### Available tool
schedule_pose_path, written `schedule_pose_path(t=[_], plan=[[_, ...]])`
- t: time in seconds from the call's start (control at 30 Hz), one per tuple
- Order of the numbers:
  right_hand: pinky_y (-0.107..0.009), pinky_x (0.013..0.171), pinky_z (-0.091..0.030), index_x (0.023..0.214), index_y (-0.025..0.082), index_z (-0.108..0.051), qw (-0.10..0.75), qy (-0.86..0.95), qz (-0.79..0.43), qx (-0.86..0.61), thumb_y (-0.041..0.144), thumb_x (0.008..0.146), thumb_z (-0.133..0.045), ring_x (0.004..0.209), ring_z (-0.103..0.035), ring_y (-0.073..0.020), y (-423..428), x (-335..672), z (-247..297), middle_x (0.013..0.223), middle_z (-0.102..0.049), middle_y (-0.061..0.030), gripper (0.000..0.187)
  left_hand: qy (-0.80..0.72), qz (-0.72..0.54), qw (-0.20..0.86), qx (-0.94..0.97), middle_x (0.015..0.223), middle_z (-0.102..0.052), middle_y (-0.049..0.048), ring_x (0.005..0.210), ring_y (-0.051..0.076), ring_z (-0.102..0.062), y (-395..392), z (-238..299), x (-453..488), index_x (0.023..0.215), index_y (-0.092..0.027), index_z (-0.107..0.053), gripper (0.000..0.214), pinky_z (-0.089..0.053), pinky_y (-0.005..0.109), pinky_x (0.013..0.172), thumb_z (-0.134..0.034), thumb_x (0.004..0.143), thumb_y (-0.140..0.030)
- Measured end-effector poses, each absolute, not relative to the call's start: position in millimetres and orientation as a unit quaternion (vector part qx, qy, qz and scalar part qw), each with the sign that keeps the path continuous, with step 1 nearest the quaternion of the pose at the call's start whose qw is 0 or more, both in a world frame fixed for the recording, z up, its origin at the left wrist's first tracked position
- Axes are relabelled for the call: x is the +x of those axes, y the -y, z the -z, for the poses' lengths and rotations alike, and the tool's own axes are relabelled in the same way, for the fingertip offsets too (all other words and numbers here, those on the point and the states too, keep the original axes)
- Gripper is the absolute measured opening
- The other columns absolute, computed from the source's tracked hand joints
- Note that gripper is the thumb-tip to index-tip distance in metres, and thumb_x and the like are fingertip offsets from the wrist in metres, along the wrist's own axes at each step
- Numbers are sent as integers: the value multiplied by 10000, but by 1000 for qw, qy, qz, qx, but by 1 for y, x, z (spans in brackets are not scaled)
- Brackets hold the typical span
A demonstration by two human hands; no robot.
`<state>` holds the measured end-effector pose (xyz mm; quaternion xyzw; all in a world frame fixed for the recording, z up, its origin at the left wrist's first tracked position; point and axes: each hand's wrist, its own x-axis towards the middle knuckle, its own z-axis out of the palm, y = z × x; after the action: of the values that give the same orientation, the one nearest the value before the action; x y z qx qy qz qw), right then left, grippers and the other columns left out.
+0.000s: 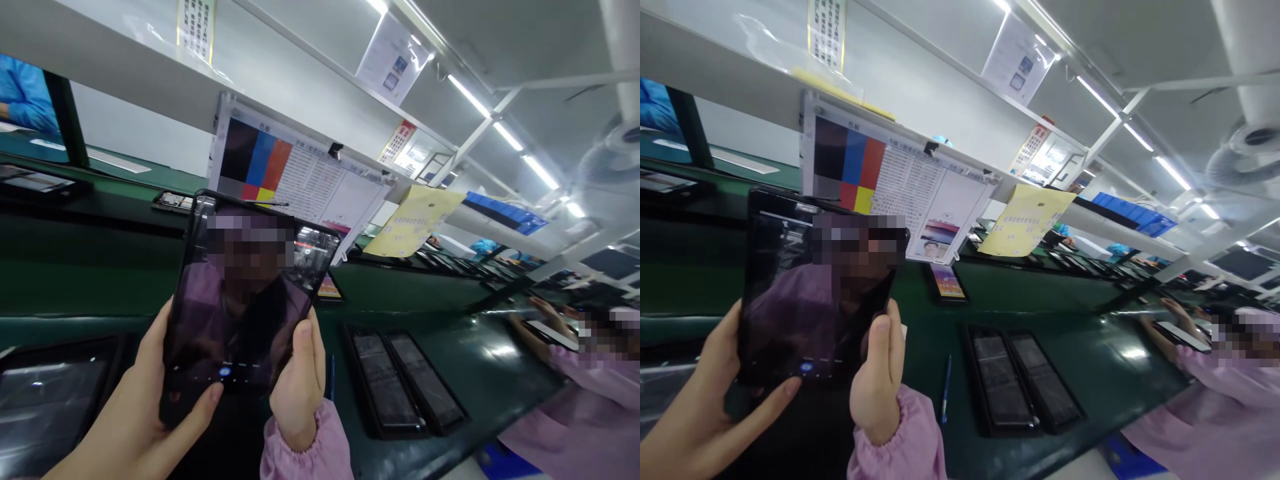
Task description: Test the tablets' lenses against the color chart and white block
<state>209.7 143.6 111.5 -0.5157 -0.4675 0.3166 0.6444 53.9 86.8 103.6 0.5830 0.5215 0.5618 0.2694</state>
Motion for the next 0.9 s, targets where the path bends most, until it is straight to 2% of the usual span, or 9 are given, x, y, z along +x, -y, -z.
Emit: schedule_pose_path(t=[0.1, 0.33, 0.53, 0.77, 0.9], plan=[[-556, 1217, -431, 1292, 152, -724, 654, 458, -326, -506, 767, 928, -521, 1359, -602, -344, -144, 208, -111, 1402, -675, -162, 743, -522, -560, 253, 591, 1411, -671, 85, 1222, 302, -718, -88, -102, 53, 1693, -341, 2, 895, -657, 413, 949, -575, 1009, -342], [-495, 1133, -526, 1272, 183, -750, 659, 470, -347, -474, 759, 939, -536, 1327, -639, -316, -144, 207, -111, 1295, -744, -132, 700, -527, -552, 238, 601, 1450, -640, 87, 1276, 283, -686, -89, -100, 51, 1695, -328, 8, 907, -644, 369, 964, -583, 1007, -329], [-499, 1116, -538, 1288, 174, -746, 664, 462, -352, -472, 795, 906, -555, 1323, -642, -323, -141, 204, -118, 1242, -765, -141, 754, -533, -551, 245, 593, 1375, -686, 86, 1185, 293, -734, -89, -100, 52, 1695, -323, 3, 904, -679, 359, 850, -584, 1009, -385], [-469, 1115, -533, 1218, 189, -779, 682, 436, -358, -466, 788, 862, -638, 1287, -663, -307, -140, 203, -117, 1203, -782, -122, 710, -531, -550, 237, 599, 1344, -702, 80, 1171, 291, -740, -90, -98, 51, 1691, -335, 15, 908, -669, 366, 877, -582, 1008, -369], [-467, 1160, -485, 1156, 194, -806, 696, 407, -362, -468, 771, 832, -695, 1282, -662, -307, -140, 203, -116, 1197, -786, -109, 672, -539, -547, 243, 593, 1355, -698, 80, 1178, 289, -738, -89, -98, 51, 1694, -333, -15, 911, -667, 359, 883, -601, 998, -373]])
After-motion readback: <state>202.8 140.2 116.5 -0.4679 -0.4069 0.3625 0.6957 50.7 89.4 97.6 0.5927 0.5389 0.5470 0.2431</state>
